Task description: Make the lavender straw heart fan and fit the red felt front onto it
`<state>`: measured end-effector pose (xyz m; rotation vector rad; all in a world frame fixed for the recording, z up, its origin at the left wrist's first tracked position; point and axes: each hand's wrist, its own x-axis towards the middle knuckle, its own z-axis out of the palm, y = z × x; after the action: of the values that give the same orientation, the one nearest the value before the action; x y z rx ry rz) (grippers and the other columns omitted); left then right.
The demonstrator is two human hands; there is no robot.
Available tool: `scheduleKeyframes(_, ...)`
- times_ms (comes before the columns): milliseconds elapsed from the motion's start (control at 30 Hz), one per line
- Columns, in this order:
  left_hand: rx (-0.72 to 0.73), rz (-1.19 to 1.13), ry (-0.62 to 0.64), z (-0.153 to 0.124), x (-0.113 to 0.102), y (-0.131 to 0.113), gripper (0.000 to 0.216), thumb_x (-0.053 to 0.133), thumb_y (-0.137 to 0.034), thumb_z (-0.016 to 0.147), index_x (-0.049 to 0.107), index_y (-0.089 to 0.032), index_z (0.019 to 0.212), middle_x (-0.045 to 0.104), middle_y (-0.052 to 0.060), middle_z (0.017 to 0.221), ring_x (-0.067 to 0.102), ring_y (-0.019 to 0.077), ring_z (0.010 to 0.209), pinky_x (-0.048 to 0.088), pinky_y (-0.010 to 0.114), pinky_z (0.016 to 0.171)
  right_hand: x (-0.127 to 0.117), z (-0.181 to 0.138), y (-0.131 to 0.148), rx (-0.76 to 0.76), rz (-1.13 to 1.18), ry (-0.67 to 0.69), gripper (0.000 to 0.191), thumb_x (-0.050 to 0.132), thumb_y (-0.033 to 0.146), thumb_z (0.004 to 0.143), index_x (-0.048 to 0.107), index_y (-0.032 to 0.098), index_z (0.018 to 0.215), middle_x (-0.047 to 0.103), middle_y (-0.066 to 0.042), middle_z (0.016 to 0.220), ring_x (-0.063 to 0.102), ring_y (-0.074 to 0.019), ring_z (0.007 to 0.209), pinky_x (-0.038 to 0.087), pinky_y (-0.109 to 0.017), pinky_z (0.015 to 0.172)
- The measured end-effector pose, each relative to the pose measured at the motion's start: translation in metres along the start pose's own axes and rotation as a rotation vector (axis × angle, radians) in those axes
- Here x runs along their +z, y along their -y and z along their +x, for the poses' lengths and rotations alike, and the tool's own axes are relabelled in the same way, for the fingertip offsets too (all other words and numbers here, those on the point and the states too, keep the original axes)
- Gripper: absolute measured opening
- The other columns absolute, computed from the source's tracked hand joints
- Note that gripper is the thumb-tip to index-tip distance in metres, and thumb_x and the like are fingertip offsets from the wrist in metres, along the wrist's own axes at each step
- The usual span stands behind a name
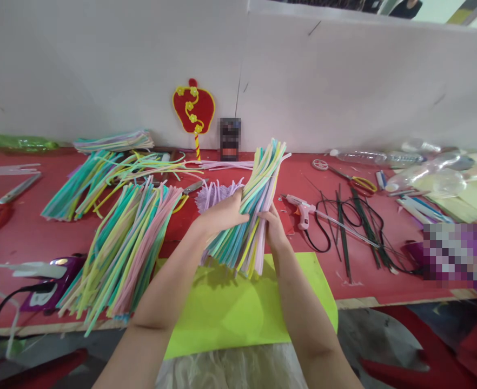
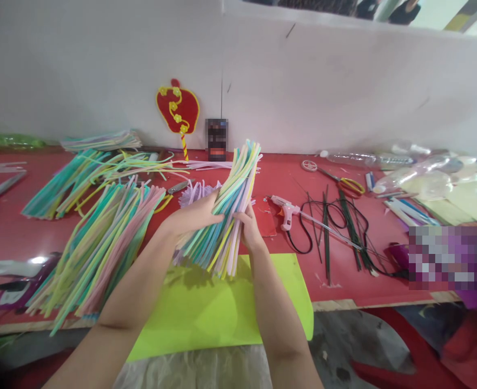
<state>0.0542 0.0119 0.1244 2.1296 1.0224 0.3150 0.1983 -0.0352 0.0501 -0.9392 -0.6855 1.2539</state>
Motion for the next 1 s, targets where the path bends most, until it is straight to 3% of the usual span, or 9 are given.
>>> scheduleKeyframes(233,0.102,-0.048,-0.005,0.006,0.0,0.011,0.067,0.059,-0.024,0.078,0.032,-0.019,0.138,0.054,0.011,0.133,0.056,0.0244,0.117,0.044,0.034,0.096,0.0,0.002,-0.004,-0.027,-0.029,-0.004,0.05,0.076,0.03,0.059,0.051,0.026,0.102,0.069,0.001,0.089,0.069,-0.0233,0.08,0.058,-0.039,0.072)
scheduleKeyframes(333,0.112,-0.084,-0.029,0.008,0.005,0.014,0.076,0.063,-0.031,0.077,0.025,-0.022,0.142,0.044,0.011,0.143,0.049,0.0263,0.125,0.04,0.038,0.102,0.0,0.005,-0.005,-0.032,-0.042,-0.013,0.054,0.078,0.035,0.059,0.051,0.027,0.104,0.069,0.0,0.096,0.068,-0.0228,0.085,0.058,-0.038,0.073)
scheduleKeyframes(433,0.13,-0.075,-0.075,0.007,0.008,0.011,0.085,0.067,-0.033,0.076,0.019,-0.023,0.145,0.03,0.013,0.151,0.038,0.0271,0.134,0.033,0.04,0.108,-0.001,0.006,-0.005,-0.062,-0.057,-0.018,0.053,0.077,0.039,0.061,0.051,0.028,0.106,0.067,0.0,0.104,0.067,-0.0217,0.092,0.058,-0.036,0.077)
scheduleKeyframes(533,0.207,-0.027,-0.188,0.006,0.008,0.004,0.079,0.069,-0.031,0.075,0.028,-0.022,0.141,0.033,0.013,0.149,0.033,0.0257,0.137,0.03,0.04,0.11,-0.003,0.008,-0.006,-0.091,-0.065,-0.045,0.049,0.076,0.041,0.063,0.052,0.027,0.104,0.066,0.0,0.103,0.066,-0.0202,0.092,0.057,-0.033,0.077)
scheduleKeyframes(600,0.225,-0.015,-0.278,0.004,0.006,-0.001,0.055,0.066,-0.031,0.078,0.046,-0.02,0.128,0.048,0.012,0.135,0.046,0.0245,0.126,0.036,0.038,0.105,-0.004,0.01,-0.007,-0.115,-0.059,-0.059,0.047,0.076,0.04,0.064,0.052,0.027,0.102,0.066,0.001,0.099,0.066,-0.019,0.089,0.057,-0.033,0.077)
scheduleKeyframes(667,0.188,-0.018,-0.297,0.002,0.003,-0.007,0.027,0.059,-0.034,0.083,0.059,-0.018,0.105,0.063,0.009,0.108,0.06,0.0218,0.103,0.045,0.035,0.092,-0.004,0.012,-0.009,-0.16,-0.05,-0.068,0.046,0.076,0.037,0.064,0.052,0.028,0.103,0.065,0.002,0.096,0.066,-0.0173,0.086,0.056,-0.032,0.078)
scheduleKeyframes(767,0.067,0.013,-0.203,-0.002,0.003,-0.016,0.025,0.056,-0.043,0.083,0.062,-0.019,0.082,0.066,0.004,0.079,0.062,0.0192,0.076,0.048,0.031,0.072,-0.004,0.014,-0.013,-0.216,-0.01,-0.084,0.047,0.077,0.031,0.063,0.052,0.029,0.103,0.064,0.004,0.091,0.065,-0.0147,0.081,0.056,-0.031,0.079)
scheduleKeyframes(867,-0.012,0.07,-0.122,-0.004,0.009,-0.023,0.024,0.059,-0.043,0.079,0.064,-0.019,0.079,0.068,0.004,0.077,0.062,0.0194,0.072,0.046,0.029,0.066,-0.002,0.014,-0.013,-0.214,0.05,-0.09,0.046,0.075,0.026,0.062,0.052,0.03,0.101,0.063,0.006,0.086,0.064,-0.0128,0.076,0.055,-0.029,0.077)
scheduleKeyframes(1000,0.024,0.021,-0.087,0.0,0.015,-0.022,0.015,0.054,-0.028,0.08,0.065,-0.018,0.077,0.069,0.003,0.078,0.062,0.0179,0.074,0.045,0.027,0.066,-0.002,0.01,-0.008,-0.199,-0.001,-0.13,0.039,0.073,0.025,0.064,0.054,0.027,0.098,0.064,0.005,0.087,0.063,-0.0119,0.077,0.054,-0.027,0.078)
